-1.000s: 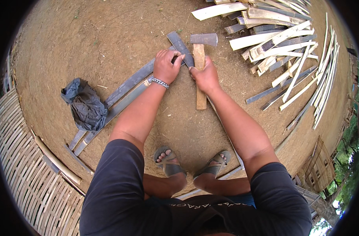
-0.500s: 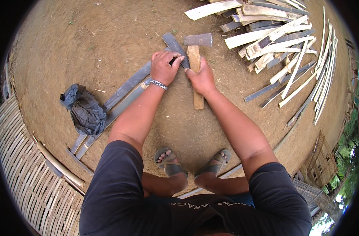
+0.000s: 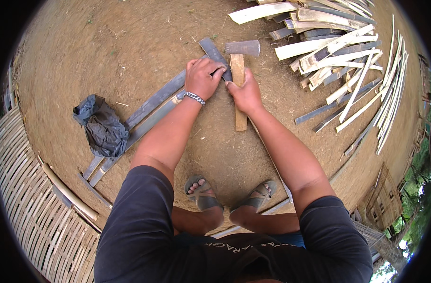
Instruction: The person uses a hatchet to shape and fit bamboo slats into a rectangular wooden frame on the ground, tapping the joints to secure the pieces. They handle various pieces of bamboo, trim them with the tool, and align them within the assembly.
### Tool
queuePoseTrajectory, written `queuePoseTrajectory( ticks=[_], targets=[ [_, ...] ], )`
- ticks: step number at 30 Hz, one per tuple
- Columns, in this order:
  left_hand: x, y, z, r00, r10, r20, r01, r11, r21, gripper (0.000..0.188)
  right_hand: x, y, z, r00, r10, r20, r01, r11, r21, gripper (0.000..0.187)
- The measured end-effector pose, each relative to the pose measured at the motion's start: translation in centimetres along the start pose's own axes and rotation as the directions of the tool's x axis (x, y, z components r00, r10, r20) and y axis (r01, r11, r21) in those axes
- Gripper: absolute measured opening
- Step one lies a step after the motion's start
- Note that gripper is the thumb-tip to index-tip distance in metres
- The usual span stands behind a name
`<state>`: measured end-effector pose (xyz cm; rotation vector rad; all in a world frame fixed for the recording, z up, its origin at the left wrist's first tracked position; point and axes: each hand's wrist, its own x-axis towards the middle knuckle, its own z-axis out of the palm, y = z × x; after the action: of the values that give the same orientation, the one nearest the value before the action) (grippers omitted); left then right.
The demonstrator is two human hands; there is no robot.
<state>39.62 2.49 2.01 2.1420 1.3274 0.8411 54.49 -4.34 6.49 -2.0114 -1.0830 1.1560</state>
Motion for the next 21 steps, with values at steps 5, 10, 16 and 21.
queuePoseTrajectory(
  ticks=[5,10,16,21],
  targets=[
    [0.1,0.2,-0.1,0.999,-0.029,0.041,0.029,1.0,-0.001,0.01,0.1,0.3,0.0,1.0,0.002,0.006,-0.002,1.0,-0.01,0.048],
    [0.0,0.0,0.0,0.999,-0.026,0.033,0.026,1.0,0.008,0.012,0.0,0.4,0.0,1.0,-0.012,0.015,0.012,1.0,0.012,0.047],
    [0.1,0.0,0.2,0.999,-0.019,0.035,0.018,0.999,0.03,0.011,-0.3,0.3,-0.5,0.996,0.072,0.061,-0.082,0.982,0.17,0.048],
    [0.3,0.5,-0.1,0.999,-0.023,0.033,0.023,1.0,0.002,0.011,-4.6,0.8,-2.2,0.998,0.065,0.014,-0.065,0.998,-0.018,0.046]
  ],
)
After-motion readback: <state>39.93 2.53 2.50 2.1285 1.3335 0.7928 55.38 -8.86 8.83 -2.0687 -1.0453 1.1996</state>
